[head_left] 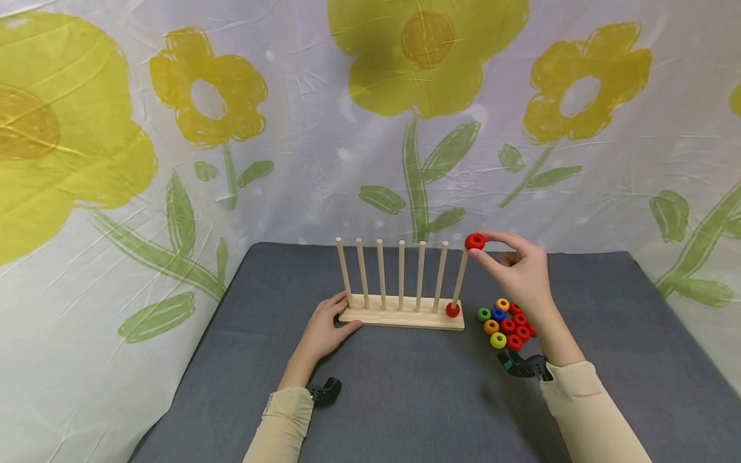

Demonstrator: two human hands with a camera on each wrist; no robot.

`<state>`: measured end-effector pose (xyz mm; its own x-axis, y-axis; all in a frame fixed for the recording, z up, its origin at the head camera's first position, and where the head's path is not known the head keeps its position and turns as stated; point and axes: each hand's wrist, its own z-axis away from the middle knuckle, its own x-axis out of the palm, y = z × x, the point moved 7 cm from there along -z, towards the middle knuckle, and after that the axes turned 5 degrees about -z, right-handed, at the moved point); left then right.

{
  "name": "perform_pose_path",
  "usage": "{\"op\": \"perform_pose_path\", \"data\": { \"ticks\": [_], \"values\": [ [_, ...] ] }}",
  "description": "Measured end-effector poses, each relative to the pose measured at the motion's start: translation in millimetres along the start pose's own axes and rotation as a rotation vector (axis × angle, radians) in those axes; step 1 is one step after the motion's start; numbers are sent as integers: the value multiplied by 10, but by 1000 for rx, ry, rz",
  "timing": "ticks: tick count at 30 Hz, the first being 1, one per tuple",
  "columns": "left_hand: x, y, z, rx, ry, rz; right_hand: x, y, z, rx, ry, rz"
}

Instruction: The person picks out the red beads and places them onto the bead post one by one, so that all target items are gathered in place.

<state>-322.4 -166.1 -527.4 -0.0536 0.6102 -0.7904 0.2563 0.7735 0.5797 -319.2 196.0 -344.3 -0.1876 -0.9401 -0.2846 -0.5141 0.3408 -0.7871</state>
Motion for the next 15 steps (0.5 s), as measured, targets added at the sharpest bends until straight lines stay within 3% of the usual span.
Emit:
{"op": "perform_pose_path", "data": {
  "ticks": [15],
  "values": [
    [2, -7, 2, 1, 0, -1, 71, 8, -44, -7, -13, 7]
  ]
}}
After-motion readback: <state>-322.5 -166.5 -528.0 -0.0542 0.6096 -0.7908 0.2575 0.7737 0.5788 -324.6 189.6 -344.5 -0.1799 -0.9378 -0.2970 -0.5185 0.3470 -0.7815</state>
